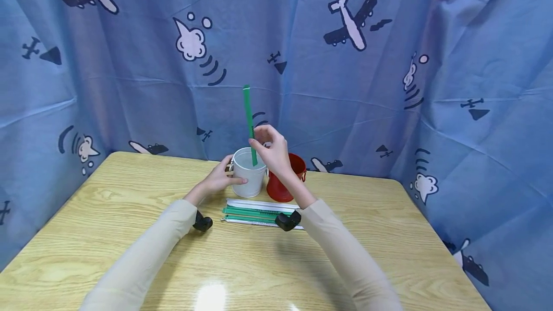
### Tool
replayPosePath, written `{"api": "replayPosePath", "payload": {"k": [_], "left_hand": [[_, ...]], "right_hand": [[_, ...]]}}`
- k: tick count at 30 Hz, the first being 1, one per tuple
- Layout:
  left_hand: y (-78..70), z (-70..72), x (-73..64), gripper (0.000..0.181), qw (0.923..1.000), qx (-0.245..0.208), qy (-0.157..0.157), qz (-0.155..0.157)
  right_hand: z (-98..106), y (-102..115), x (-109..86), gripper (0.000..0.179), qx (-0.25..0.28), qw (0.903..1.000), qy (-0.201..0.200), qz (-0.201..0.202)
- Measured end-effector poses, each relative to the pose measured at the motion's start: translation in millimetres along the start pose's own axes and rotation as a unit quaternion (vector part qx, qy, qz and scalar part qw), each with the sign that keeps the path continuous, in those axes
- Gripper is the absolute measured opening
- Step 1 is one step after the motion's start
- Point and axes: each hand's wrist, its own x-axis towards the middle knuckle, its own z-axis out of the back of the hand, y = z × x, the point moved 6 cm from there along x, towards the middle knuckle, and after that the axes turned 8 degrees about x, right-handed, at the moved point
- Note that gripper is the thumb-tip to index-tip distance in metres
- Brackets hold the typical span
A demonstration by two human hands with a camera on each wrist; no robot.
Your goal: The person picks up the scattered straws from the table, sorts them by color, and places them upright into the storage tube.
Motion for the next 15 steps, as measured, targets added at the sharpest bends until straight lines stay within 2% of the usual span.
{"api": "replayPosePath", "payload": {"k": [3,10,15], "left_hand": [[-0.1,-0.3,-0.7,0.086,1.0000,0.004,-0.001,-0.001],[2.4,-1.7,2.0,0.085,0.9997,-0.001,0.000,0.025],[2.3,-1.6,1.7,0.087,0.9996,-0.011,0.000,0.024]], "right_hand": [[-2,-14,1.7,0.023,-0.007,1.0000,-0.003,-0.002],[-6,-32,0.1,0.023,-0.016,0.9996,0.000,-0.021],[-9,-41,-1.8,0.023,-0.030,0.9991,0.005,-0.029]]}}
